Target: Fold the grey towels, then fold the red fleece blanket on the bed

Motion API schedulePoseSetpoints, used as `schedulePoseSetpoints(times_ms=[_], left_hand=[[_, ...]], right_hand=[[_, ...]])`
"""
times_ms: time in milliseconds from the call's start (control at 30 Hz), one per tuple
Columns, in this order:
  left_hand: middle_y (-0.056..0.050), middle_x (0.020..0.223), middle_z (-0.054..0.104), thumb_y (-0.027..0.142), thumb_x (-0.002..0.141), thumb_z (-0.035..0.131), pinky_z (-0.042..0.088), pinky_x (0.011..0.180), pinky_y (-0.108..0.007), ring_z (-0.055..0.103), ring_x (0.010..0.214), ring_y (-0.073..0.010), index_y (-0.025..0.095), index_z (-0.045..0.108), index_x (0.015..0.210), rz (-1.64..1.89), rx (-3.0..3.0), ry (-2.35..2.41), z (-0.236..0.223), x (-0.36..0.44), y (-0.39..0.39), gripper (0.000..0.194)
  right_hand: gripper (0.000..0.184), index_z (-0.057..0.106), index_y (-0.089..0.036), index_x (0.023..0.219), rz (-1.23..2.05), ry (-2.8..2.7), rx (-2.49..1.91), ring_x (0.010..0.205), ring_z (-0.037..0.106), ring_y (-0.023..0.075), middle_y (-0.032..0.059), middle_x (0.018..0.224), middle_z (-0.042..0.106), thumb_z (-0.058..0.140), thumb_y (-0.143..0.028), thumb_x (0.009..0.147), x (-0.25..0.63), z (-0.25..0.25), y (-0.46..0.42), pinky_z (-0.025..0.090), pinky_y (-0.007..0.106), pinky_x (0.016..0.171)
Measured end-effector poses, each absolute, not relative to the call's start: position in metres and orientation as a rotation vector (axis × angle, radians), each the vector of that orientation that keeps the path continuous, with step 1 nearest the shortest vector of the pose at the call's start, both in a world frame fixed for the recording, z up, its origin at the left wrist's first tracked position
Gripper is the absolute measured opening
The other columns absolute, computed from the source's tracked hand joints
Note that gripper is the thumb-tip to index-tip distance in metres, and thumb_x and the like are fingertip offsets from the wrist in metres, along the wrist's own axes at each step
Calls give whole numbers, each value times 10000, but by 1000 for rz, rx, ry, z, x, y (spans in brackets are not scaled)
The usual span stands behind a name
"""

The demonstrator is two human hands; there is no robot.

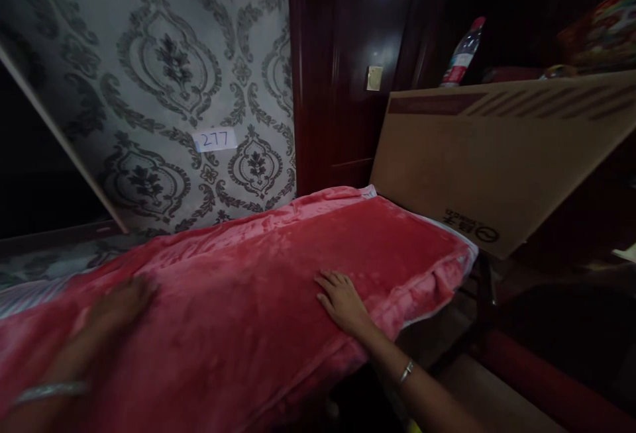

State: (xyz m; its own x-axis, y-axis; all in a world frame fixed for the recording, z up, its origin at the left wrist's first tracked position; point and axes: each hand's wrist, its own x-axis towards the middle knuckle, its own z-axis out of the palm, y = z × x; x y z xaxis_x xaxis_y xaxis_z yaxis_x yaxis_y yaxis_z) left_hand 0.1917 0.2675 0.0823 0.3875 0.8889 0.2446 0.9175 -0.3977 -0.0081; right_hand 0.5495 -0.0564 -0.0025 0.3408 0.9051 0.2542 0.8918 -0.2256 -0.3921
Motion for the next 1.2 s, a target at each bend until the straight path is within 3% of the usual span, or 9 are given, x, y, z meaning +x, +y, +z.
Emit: schedulePoseSetpoints(times_ms=[67, 233, 500, 633, 733, 867, 1000, 1067, 1200], left_hand=[[-206, 1487, 528, 323, 923, 385, 398, 1114, -489, 478, 1407, -297, 61, 572, 1375, -169, -2618, -1497, 89, 235, 243, 555], [-164, 1637, 311, 413, 941, 357, 237, 1214, -548, 253, 1533, -310, 116, 404, 1535, -117, -2918, -1106, 72, 346, 169, 666], [-153, 1600, 391, 427, 906, 350, 309, 1154, -567, 358, 1477, -358, 154, 468, 1513, -203, -2755, -979, 15, 394, 141, 676], [-144, 1565, 453, 445, 883, 325, 358, 1122, -534, 415, 1442, -348, 157, 507, 1489, -255, -2747, -944, 8, 391, 152, 695], [-141, 1536, 496, 441, 871, 311, 384, 1099, -523, 439, 1419, -341, 160, 528, 1473, -316, -2742, -909, 4, 391, 156, 699], [-173, 1522, 501, 431, 885, 271, 357, 1110, -560, 436, 1409, -356, 125, 520, 1472, -396, -2763, -876, -2, 392, 160, 708], [-211, 1523, 482, 465, 893, 229, 352, 1104, -569, 434, 1403, -379, 70, 519, 1463, -383, -2784, -857, -3, 392, 161, 752], [-208, 1521, 485, 489, 888, 226, 351, 1104, -566, 431, 1404, -383, 68, 523, 1460, -368, -2782, -862, -2, 392, 162, 769], [-192, 1540, 471, 504, 887, 218, 362, 1101, -554, 407, 1426, -371, 70, 536, 1449, -347, -2795, -860, -3, 391, 165, 777]], right_hand=[[443, 572, -240, 1423, 52, -1563, -2128, 1405, 441, 270, 104, 1517, 513, 468, -306, 997, 550, 0, -56, 312, 499, 1178], [448, 562, -245, 1428, 85, -1563, -2128, 1415, 424, 259, 90, 1526, 505, 489, -343, 996, 549, 5, -56, 298, 478, 1187], [430, 563, -257, 1417, 57, -1623, -2041, 1323, 519, 201, 68, 1422, 606, 515, -321, 995, 603, 38, -62, 365, 375, 1139], [515, 459, -247, 1508, -123, -1298, -2348, 1485, 311, 294, 108, 1591, 413, 431, -440, 1031, 672, 48, -90, 227, 566, 1199], [566, 407, -256, 1541, -74, -1168, -2581, 1511, 252, 329, 101, 1630, 343, 416, -495, 1028, 711, 34, -118, 201, 613, 1195], [557, 405, -290, 1540, -24, -1127, -2660, 1500, 286, 305, 59, 1633, 344, 399, -507, 1027, 730, 16, -133, 254, 565, 1190], [499, 544, -291, 1440, -23, -1118, -2675, 1349, 504, 272, 78, 1480, 557, 379, -517, 1027, 750, 29, -125, 384, 470, 1111], [511, 552, -253, 1433, -65, -1063, -2686, 1301, 545, 261, 113, 1428, 597, 330, -494, 1041, 768, 41, -124, 400, 431, 1086], [604, 389, -209, 1553, -154, -882, -2729, 1476, 327, 311, 155, 1602, 378, 385, -497, 1021, 803, 42, -142, 275, 501, 1170]])
